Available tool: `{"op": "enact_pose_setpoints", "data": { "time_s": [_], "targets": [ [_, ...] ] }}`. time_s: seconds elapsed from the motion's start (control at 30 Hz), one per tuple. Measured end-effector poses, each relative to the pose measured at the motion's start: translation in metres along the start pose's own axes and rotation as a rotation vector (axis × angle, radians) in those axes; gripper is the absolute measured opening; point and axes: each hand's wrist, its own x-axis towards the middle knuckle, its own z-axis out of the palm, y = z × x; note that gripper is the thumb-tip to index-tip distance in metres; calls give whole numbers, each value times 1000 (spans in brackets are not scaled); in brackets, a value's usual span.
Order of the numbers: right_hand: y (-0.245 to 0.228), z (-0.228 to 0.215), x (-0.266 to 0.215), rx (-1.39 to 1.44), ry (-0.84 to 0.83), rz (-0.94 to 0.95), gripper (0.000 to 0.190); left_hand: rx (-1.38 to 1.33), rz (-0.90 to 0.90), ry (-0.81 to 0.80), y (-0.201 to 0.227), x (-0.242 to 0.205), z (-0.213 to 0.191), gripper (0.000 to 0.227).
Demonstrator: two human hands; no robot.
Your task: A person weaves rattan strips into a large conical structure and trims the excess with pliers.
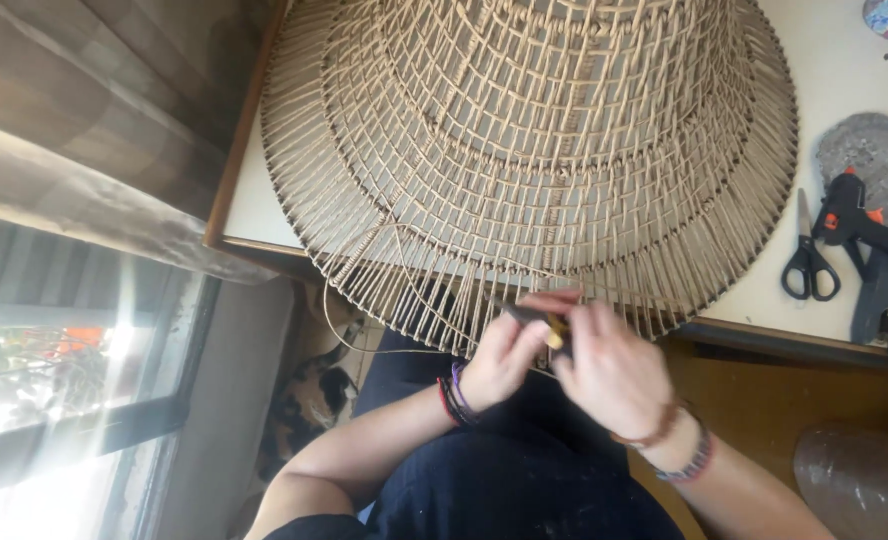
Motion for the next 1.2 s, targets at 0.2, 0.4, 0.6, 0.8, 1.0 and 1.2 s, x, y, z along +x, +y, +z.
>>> {"op": "enact_pose_setpoints", "data": {
  "time_s": [0.2,0.4,0.6,0.8,1.0,1.2],
  "targets": [
    [10,38,44,9,305,-55,43,412,69,288,-8,1,-86,35],
    [-15,89,71,6,268,113,14,961,312,87,-40,8,-85,33],
    [-5,127,60,415,336,183,19,1105,443,-4,-51,14,-104,33],
    [29,121,6,595,273,345,22,1015,428,42,-60,9,-120,32],
    [26,85,45,351,319,279,30,1193,410,83,-41,4,-103,29],
    [33,112,54,622,445,204,57,1435,336,84,-55,1,-100,27]
  ]
}}
